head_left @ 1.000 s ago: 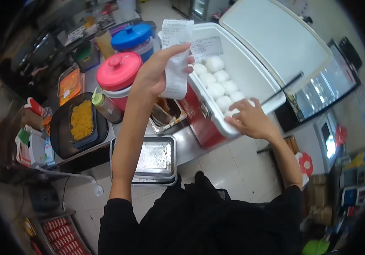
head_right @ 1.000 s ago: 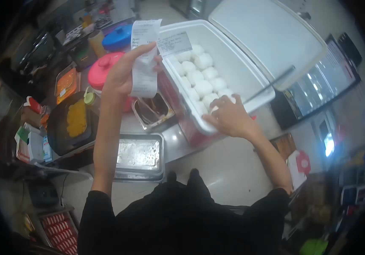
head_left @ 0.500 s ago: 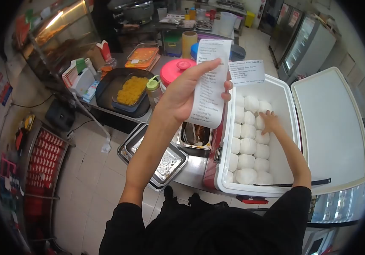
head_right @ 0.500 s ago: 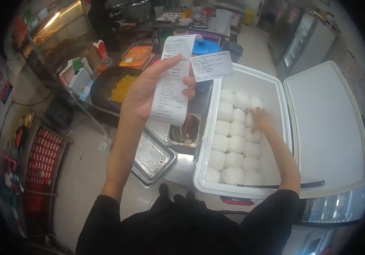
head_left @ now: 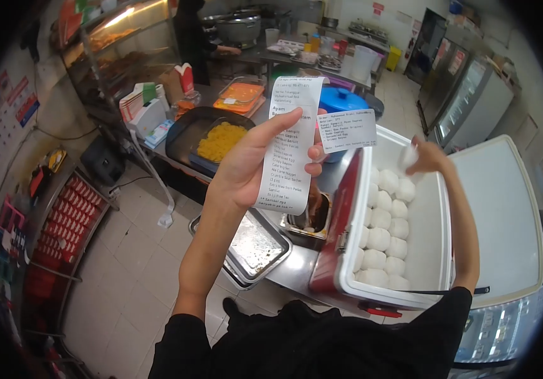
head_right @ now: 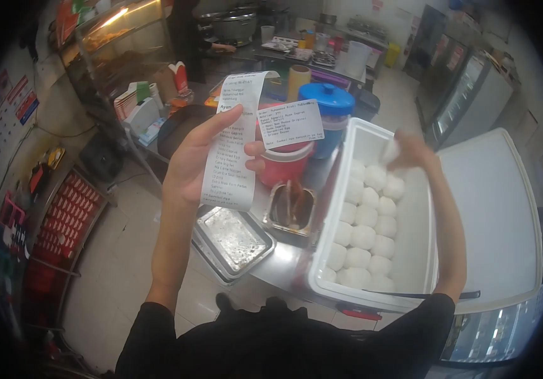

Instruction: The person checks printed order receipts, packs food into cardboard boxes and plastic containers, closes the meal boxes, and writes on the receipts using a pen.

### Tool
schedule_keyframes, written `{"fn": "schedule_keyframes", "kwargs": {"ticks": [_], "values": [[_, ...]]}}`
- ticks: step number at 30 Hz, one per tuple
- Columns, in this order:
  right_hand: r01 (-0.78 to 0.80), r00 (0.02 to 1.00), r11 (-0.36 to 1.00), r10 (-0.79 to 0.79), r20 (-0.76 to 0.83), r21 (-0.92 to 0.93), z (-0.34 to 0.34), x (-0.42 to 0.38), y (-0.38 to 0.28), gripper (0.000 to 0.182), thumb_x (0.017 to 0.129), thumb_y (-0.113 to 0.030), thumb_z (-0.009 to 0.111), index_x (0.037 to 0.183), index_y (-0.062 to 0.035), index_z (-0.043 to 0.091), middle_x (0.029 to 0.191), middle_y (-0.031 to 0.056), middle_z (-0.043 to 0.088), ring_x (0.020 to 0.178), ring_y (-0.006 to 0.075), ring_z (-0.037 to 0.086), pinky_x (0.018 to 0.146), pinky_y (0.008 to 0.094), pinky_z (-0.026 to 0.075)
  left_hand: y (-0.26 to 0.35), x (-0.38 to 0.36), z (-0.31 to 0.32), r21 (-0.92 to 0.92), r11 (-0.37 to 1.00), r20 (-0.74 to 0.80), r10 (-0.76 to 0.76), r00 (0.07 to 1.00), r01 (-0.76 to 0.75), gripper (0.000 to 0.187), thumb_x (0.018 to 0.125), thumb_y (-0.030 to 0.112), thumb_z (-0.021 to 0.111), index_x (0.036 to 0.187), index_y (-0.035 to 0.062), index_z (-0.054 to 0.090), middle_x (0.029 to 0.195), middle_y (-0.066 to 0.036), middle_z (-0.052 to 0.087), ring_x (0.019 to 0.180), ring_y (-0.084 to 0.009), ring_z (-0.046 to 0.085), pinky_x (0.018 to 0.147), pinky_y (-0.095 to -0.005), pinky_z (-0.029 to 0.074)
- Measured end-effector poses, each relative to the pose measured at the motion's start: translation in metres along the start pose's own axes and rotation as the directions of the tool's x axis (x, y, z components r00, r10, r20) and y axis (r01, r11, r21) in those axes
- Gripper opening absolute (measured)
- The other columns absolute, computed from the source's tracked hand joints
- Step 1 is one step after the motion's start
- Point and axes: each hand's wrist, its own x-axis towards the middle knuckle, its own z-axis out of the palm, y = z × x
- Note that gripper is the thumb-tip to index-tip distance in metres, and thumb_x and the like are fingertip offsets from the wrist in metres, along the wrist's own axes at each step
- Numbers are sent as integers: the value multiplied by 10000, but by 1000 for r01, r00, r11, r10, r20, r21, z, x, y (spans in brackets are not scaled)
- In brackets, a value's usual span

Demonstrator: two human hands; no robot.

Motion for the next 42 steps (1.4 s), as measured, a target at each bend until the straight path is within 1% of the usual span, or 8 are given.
{"fn": "schedule_keyframes", "kwargs": {"ticks": [11,15,21,25,30,33,37,42], "values": [[727,591,593,-282,-756,346,-161,-20,-292,540,586,-128,659,1089,-70,473,945,60,548,835,154,558,726,281,456,148,-185,-48,40,969,-90,245,965,-243,321,867,222,532,1093,4,465,857,-87,516,706,-167,509,575,-292,435],[469,695,750,12,-719,466,-128,-21,-298,585,641,-179,672,1164,-69,432,980,81,537,890,167,547,770,291,452,207,-268,-78,118,936,-214,350,912,-331,346,866,177,522,1169,28,447,900,-60,518,678,-134,458,569,-271,397],[-180,530,641,702,-476,746,142,-43,88,476,743,-223,647,1141,-37,461,722,72,552,566,184,547,583,335,493,250,-368,-163,224,826,-474,556,683,-518,303,799,58,594,1084,65,491,830,-37,528,613,-117,462,519,-268,397],[-878,421,425,904,-68,218,148,-132,21,452,809,-263,551,1169,-9,452,905,143,528,778,243,522,723,342,445,271,-381,-239,149,838,-602,498,624,-525,224,771,29,621,956,78,503,778,-26,528,569,-111,464,470,-262,387],[-870,484,487,811,-328,-82,111,-84,-53,462,891,-313,432,1204,27,441,1134,231,499,1043,316,491,899,352,384,312,-368,-326,131,884,-617,428,661,-449,196,775,37,627,921,69,501,758,-29,520,555,-107,462,467,-256,383],[-195,494,820,556,-669,538,42,28,-277,422,905,-324,456,1189,-13,472,1128,145,557,980,254,554,808,329,441,347,-356,-382,189,898,-608,425,671,-397,197,772,47,637,917,55,504,746,-24,514,544,-108,460,477,-253,388],[423,876,540,-39,-480,727,19,161,-611,406,876,-224,505,1229,-35,441,1088,84,535,906,158,499,795,273,410,401,-353,-436,313,902,-662,431,614,-297,169,769,89,657,878,10,555,645,-9,500,528,-85,455,465,-232,371],[269,700,44,-695,-164,962,52,289,-913,911,609,-286,793,1334,-91,277,1295,127,381,1162,267,419,909,431,373,473,-383,-475,529,842,-717,512,473,-110,160,758,137,682,800,17,585,654,1,531,545,-63,444,494,-210,344]]}}
